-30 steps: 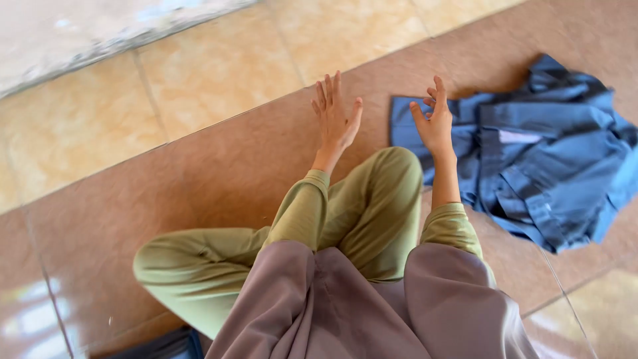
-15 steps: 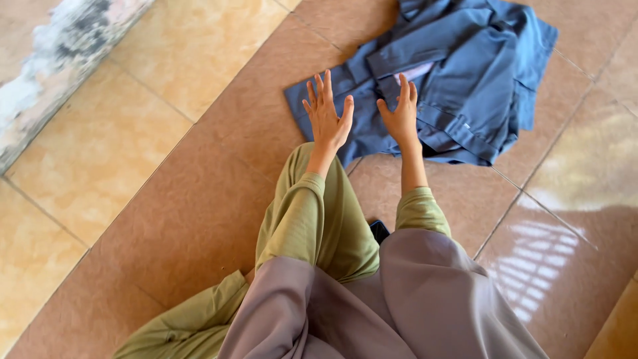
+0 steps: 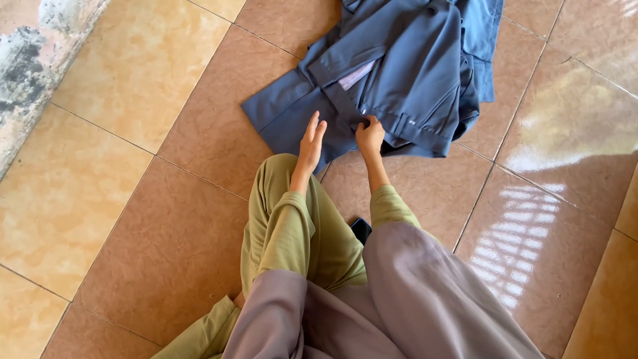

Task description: Folding blue trousers into neat rectangles while sitting on the floor.

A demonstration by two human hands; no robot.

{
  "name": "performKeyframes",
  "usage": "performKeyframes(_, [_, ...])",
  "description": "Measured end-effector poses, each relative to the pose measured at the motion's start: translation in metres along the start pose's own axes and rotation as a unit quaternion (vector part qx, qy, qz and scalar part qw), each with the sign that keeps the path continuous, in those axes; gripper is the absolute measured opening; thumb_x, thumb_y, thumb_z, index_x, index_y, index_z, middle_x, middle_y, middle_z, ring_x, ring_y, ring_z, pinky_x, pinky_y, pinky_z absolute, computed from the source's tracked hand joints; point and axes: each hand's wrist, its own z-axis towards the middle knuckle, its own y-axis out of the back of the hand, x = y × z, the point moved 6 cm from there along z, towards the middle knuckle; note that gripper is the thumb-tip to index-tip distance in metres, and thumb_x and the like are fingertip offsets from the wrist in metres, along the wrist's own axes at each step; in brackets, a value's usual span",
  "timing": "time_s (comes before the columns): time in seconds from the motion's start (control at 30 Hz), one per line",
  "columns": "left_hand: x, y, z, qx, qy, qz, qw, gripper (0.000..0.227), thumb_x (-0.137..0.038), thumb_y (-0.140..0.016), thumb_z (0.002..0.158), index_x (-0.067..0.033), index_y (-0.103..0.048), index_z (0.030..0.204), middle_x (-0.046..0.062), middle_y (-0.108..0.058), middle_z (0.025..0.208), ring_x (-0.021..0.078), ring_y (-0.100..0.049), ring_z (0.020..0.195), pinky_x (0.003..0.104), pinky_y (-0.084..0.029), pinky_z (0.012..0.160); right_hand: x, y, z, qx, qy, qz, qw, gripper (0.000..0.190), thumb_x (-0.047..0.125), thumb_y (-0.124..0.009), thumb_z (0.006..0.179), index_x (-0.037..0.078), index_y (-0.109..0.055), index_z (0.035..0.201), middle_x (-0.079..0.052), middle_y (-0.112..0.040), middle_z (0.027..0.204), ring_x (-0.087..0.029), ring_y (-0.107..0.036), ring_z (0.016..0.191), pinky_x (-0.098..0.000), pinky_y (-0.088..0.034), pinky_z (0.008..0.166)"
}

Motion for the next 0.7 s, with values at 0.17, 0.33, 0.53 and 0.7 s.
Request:
performKeyframes(0.17, [-0.002, 0.001, 0.004, 0.002, 0.089, -0.316, 0.945, 0.091, -0.058, -0.059, 0.101, -0.02, -0.007, 0.165, 0.026, 0.007, 0.169, 0.0528, 0.003, 0.154, 0.08, -0.006, 0.112, 0.076, 0.032, -0.054, 0.107, -0.097, 0.357, 0.923, 0.019, 0.028, -0.06, 0.076, 0.018, -0.074, 0.083, -0.007, -0.067, 0.087, -0.027, -0.065, 0.087, -0.0377, -0.053, 0.077])
performKeyframes(0.33, [0.056, 0.012, 0.026, -0.029, 0.17, -0.348, 0.921, 0.133, -0.052, -0.084, 0.087, -0.0326, 0.025, 0.159, 0.031, 0.021, 0.164, 0.0635, -0.005, 0.148, 0.092, -0.011, 0.095, 0.152, 0.065, -0.126, 0.212, -0.054, 0.591, 0.777, 0.014, 0.004, -0.053, 0.066, 0.003, -0.065, 0.072, -0.011, -0.06, 0.085, -0.026, -0.057, 0.086, -0.034, -0.05, 0.083])
performKeyframes(0.53, [0.137, 0.019, 0.064, 0.014, 0.123, -0.268, 0.955, 0.07, -0.016, -0.08, 0.077, -0.0087, -0.058, 0.143, 0.022, -0.057, 0.121, 0.0333, -0.059, 0.1, 0.051, -0.051, 0.087, 0.171, 0.109, -0.138, 0.434, 0.022, 0.477, 0.764, 0.016, -0.007, -0.065, 0.086, -0.001, -0.068, 0.1, -0.009, -0.068, 0.088, -0.018, -0.073, 0.076, -0.0334, -0.063, 0.076])
performKeyframes(0.7, [0.154, 0.043, 0.071, -0.021, 0.138, -0.326, 0.935, 0.032, -0.008, -0.07, 0.071, -0.009, -0.071, 0.103, 0.016, -0.056, 0.077, 0.0194, -0.045, 0.065, 0.024, -0.046, 0.068, 0.09, 0.183, -0.047, -0.084, -0.045, 0.393, 0.915, 0.011, 0.028, -0.07, 0.095, 0.019, -0.071, 0.1, -0.005, -0.071, 0.087, -0.013, -0.06, 0.067, -0.0232, -0.051, 0.047])
